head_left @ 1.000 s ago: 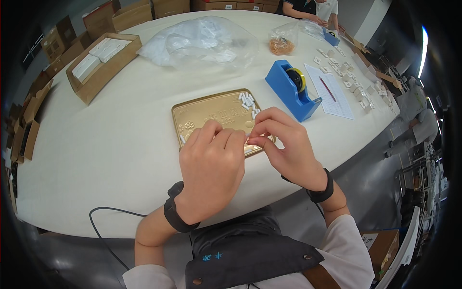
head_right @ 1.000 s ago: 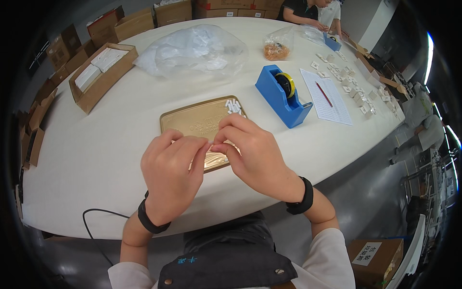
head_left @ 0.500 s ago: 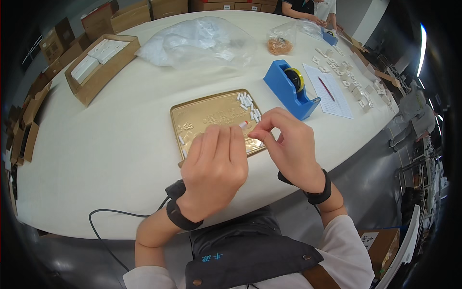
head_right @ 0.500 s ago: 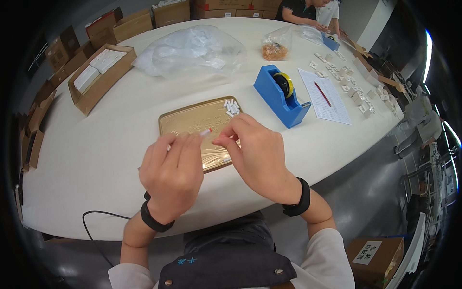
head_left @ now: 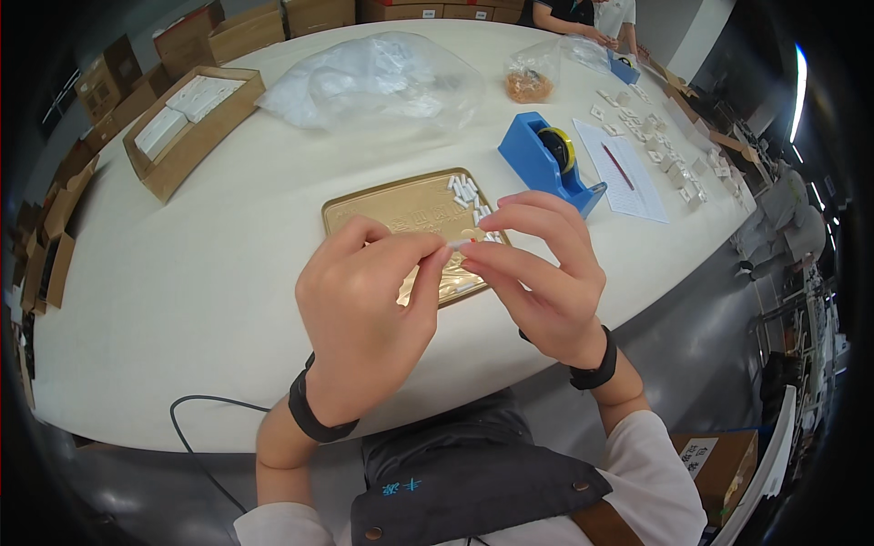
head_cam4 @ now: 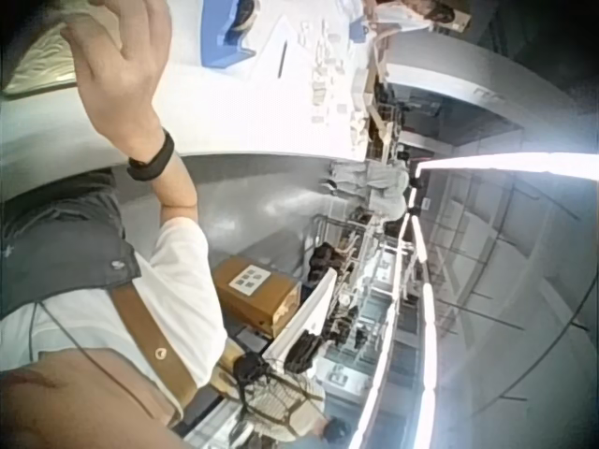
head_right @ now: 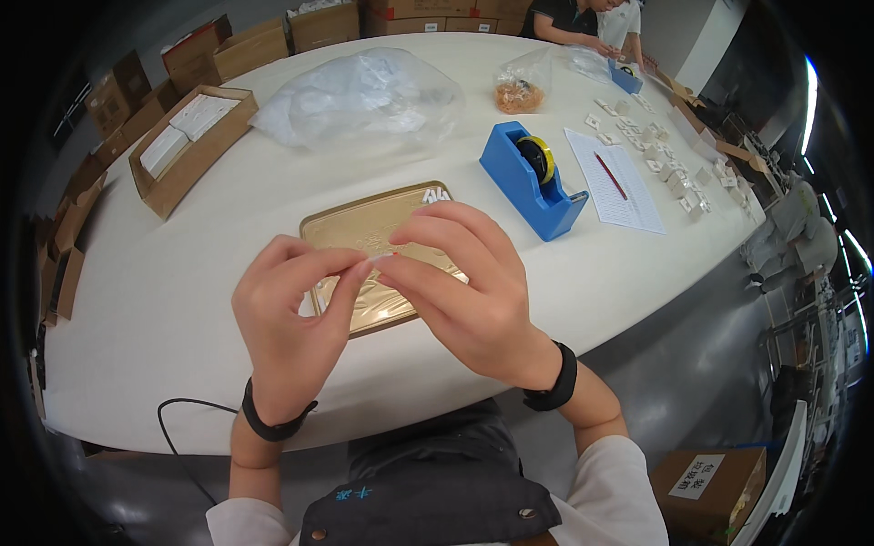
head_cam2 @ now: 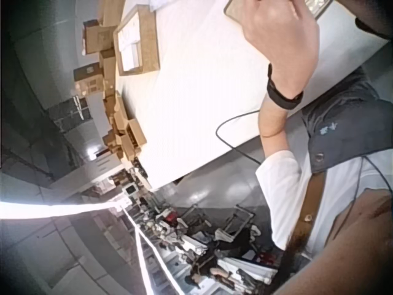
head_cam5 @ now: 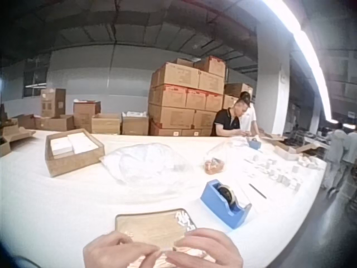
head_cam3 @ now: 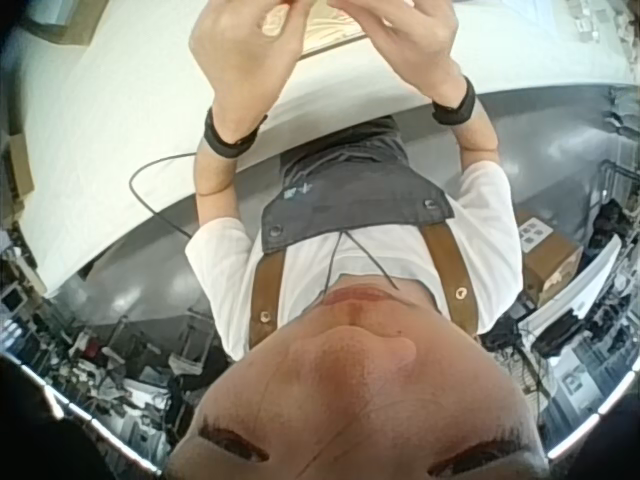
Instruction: The recorder is seen assembling small white components onto red pens and using tape to secure or mark them.
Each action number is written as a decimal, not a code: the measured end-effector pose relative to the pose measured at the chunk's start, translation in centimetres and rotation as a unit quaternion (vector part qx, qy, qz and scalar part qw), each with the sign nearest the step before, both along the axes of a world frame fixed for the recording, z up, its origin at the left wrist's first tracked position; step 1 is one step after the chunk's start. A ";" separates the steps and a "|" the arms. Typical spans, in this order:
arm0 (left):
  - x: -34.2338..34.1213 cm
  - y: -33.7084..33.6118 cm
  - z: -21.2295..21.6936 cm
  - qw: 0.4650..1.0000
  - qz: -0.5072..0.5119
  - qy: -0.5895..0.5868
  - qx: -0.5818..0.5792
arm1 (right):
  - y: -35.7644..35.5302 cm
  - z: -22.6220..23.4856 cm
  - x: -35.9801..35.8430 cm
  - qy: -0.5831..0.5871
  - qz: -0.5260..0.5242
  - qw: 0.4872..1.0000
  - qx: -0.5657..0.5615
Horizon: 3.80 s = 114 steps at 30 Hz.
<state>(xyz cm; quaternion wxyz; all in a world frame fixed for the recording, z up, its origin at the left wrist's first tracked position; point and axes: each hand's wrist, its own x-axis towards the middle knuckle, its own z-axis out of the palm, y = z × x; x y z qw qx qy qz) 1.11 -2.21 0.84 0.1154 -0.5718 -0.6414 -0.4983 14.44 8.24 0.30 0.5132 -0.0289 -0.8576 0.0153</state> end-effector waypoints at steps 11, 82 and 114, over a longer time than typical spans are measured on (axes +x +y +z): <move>0.1 0.2 -0.3 0.999 -0.012 0.027 0.024 | 0.9 -0.5 0.0 -0.014 -0.024 0.999 0.041; -2.7 -3.2 4.1 0.989 0.002 -0.135 -0.066 | 7.6 8.2 -5.7 -0.230 0.368 0.760 -0.484; -2.2 -1.5 3.1 0.863 -0.240 -0.430 -0.116 | -0.5 1.6 1.2 -0.016 0.165 0.944 -0.284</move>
